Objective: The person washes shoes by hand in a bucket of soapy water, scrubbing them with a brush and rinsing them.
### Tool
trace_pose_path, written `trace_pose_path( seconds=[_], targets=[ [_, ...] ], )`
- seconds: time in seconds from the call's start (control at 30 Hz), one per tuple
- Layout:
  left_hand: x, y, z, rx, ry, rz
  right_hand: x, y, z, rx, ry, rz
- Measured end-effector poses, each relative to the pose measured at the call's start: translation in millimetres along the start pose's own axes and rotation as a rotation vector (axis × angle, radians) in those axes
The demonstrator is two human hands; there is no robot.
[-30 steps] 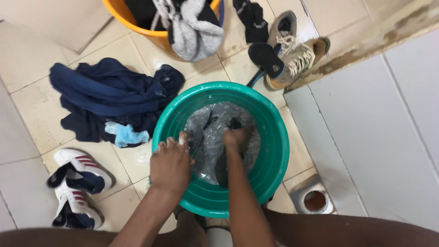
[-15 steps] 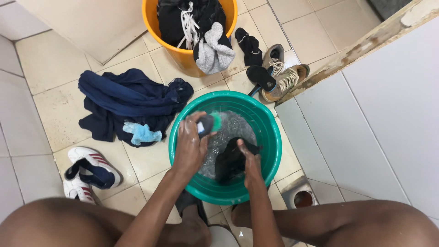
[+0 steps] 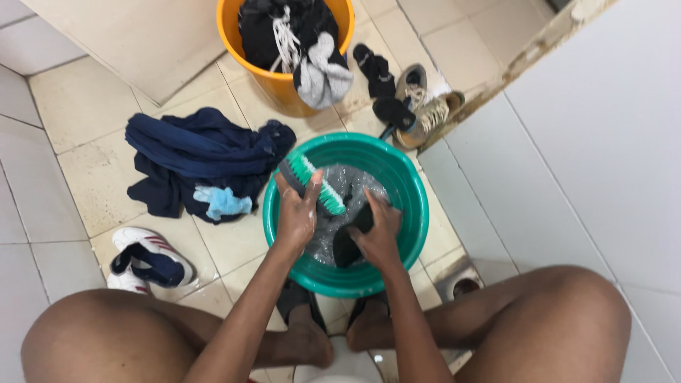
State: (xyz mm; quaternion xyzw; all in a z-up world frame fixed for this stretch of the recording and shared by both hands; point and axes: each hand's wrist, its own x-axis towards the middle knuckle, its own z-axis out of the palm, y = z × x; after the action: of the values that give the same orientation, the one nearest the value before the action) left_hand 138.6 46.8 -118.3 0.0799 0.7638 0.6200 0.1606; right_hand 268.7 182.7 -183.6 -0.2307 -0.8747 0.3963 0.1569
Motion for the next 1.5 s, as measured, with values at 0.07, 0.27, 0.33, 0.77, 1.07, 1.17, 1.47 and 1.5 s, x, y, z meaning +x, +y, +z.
trace_pose_path(
  seconds=[0.07,0.27,0.33,0.77,1.07,1.17,1.47,1.5],
  targets=[
    [-5.8,-3.7,-0.2,-0.039,-0.026,-0.076,2.6,-24.5,-2.3,0.323,-0.056,-0.133],
    [-2.4,10.1,-14.0,0.057,-0.095,0.104,1.8,-8.6,12.8,0.338,-0.263,0.357],
    [-2.1,16.0,-23.8,0.351,-0.075,0.21,-7.5,14.2,29.4,0.335,-0.236,0.27],
    [-19.5,-54.7,-11.2,0.37,-0.022,-0.146,59.2,150.4,93.5,0.151,0.123,0.996],
    [-59.2,-69.9,29.6,0.293,-0.281,-0.524,83.6,140.3,70.3,0.966,-0.01,1.296],
    [-45.8,-75.4,51.5,0.341,-0.112,-0.169,56.3,161.5,64.7,1.127,0.116,1.281],
    [-78.3,-55.9,128.1,0.32,0.032,-0.247,-59.2,235.6,80.7,0.13,-0.03,0.752],
    [-70.2,-63.8,134.5,0.327,0.13,-0.134,-58.9,229.5,78.6,0.097,-0.057,0.772]
  ],
)
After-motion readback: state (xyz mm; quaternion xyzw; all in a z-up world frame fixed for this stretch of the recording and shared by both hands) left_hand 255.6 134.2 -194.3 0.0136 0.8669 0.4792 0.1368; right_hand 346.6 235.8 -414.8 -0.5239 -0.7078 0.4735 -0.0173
